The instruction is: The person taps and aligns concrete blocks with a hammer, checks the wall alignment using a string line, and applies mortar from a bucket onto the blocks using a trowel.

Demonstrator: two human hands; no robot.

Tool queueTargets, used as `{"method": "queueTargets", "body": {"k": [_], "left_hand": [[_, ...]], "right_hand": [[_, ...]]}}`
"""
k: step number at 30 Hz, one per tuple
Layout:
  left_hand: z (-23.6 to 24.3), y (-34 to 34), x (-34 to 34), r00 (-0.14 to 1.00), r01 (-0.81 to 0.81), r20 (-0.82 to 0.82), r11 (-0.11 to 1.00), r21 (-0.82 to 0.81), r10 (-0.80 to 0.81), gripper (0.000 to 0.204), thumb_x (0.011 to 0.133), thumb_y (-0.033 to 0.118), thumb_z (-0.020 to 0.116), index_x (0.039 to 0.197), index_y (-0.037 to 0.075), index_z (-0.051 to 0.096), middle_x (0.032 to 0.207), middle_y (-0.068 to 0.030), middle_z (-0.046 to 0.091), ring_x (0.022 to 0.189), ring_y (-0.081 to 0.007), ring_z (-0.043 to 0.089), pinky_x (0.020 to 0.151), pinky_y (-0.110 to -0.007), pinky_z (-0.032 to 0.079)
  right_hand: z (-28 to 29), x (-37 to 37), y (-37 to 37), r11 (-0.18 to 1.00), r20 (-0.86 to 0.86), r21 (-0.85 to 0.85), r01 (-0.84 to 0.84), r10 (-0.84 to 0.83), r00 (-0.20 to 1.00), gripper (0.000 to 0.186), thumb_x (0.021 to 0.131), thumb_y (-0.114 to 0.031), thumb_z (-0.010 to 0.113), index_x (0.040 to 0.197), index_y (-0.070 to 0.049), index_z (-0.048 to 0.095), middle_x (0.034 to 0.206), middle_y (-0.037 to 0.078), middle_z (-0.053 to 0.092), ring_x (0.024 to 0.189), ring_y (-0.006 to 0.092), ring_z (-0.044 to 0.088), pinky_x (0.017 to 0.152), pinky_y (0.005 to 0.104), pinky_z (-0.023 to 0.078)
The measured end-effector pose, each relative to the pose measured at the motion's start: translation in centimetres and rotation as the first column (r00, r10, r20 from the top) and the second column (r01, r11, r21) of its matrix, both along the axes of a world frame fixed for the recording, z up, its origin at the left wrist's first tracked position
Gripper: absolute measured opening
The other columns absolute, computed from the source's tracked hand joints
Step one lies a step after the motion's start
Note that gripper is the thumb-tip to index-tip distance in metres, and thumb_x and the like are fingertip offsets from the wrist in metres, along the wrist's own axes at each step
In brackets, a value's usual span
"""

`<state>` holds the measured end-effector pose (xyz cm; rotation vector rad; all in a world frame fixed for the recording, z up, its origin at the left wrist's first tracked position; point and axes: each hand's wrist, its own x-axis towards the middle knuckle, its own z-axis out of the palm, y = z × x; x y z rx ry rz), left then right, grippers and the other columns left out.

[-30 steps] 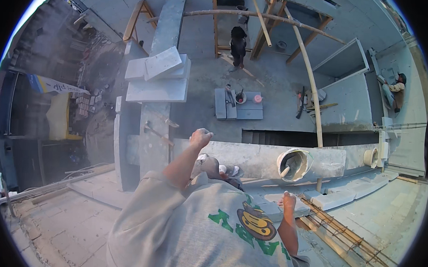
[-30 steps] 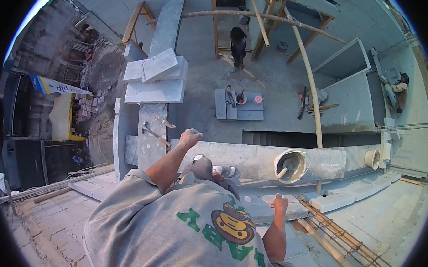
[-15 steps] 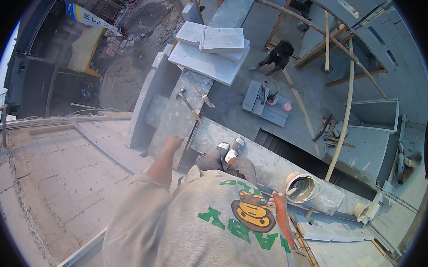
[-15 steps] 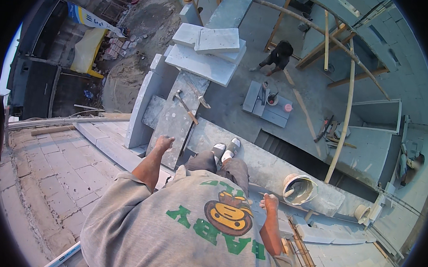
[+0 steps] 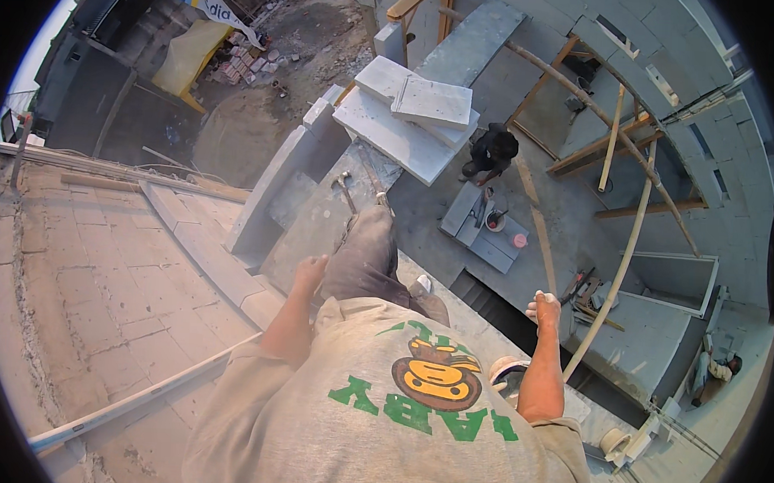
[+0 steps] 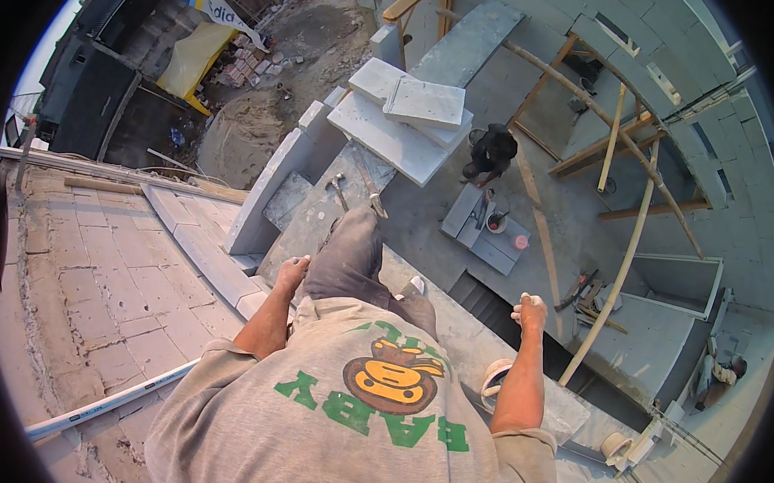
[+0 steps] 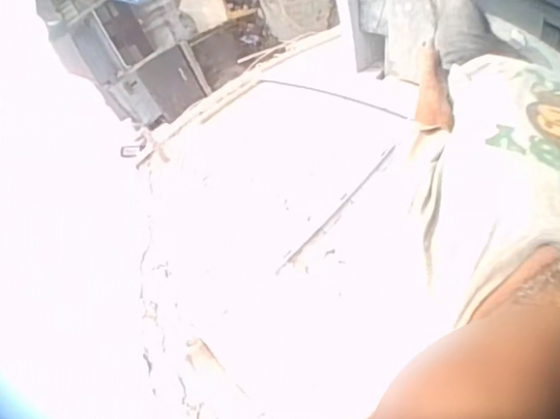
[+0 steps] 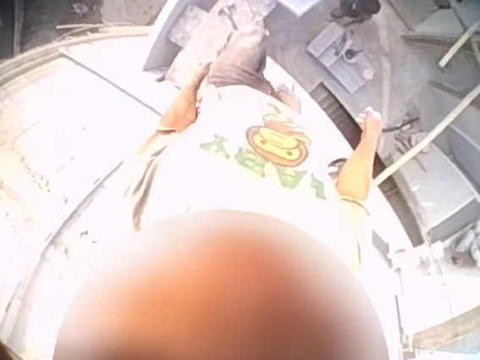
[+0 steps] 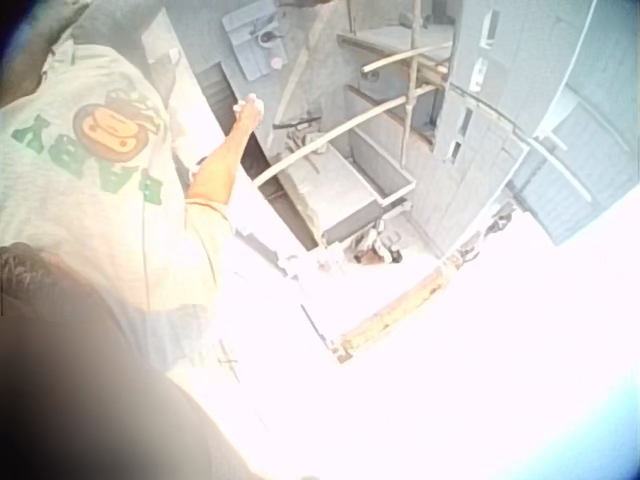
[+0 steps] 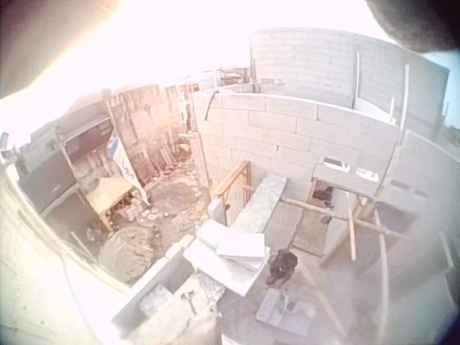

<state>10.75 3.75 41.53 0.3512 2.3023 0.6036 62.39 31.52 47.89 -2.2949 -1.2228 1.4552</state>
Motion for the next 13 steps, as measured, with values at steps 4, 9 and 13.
{"method": "queueTargets", "body": {"k": [4, 9, 13], "left_hand": [[-1.7, -2.1, -4.1, 0.993, 0.043, -0.103, 0.994, -0.096, -0.053, 0.053, 0.079, 0.043, 0.057, 0.096, -0.006, 0.065, 0.097, -0.0271, 0.064, 0.098, -0.0376, 0.061, 0.086, -0.042, 0.045], [-3.4, 0.6, -9.1, 1.0, 0.0, -0.026, 0.982, -0.19, -0.005, 0.053, 0.079, 0.042, 0.057, 0.101, -0.005, 0.065, 0.104, -0.0275, 0.063, 0.105, -0.0371, 0.058, 0.09, -0.041, 0.043], [-6.1, 7.2, -15.6, 0.994, 0.109, 0.054, 0.953, -0.283, -0.098, 0.055, 0.079, 0.044, 0.056, 0.104, -0.004, 0.065, 0.112, -0.0242, 0.061, 0.109, -0.0359, 0.057, 0.092, -0.042, 0.042]], "right_hand": [[-1.1, -3.7, 1.9, 0.999, -0.006, -0.015, -0.044, 0.044, 0.999, 0.028, 0.09, -0.026, 0.053, 0.09, 0.001, 0.059, 0.071, 0.012, 0.064, 0.051, 0.0168, 0.061, 0.045, 0.0277, 0.047], [-7.7, -8.0, 0.4, 0.974, -0.035, -0.228, -0.01, 0.002, 0.999, 0.027, 0.089, -0.026, 0.053, 0.092, 0.0, 0.058, 0.075, 0.014, 0.066, 0.053, 0.0202, 0.063, 0.046, 0.032, 0.048], [-10.2, -11.9, 0.5, 0.924, 0.069, -0.383, -0.008, 0.037, 0.997, 0.028, 0.087, -0.028, 0.056, 0.093, -0.001, 0.059, 0.076, 0.016, 0.066, 0.056, 0.0243, 0.065, 0.048, 0.0337, 0.051]]}}
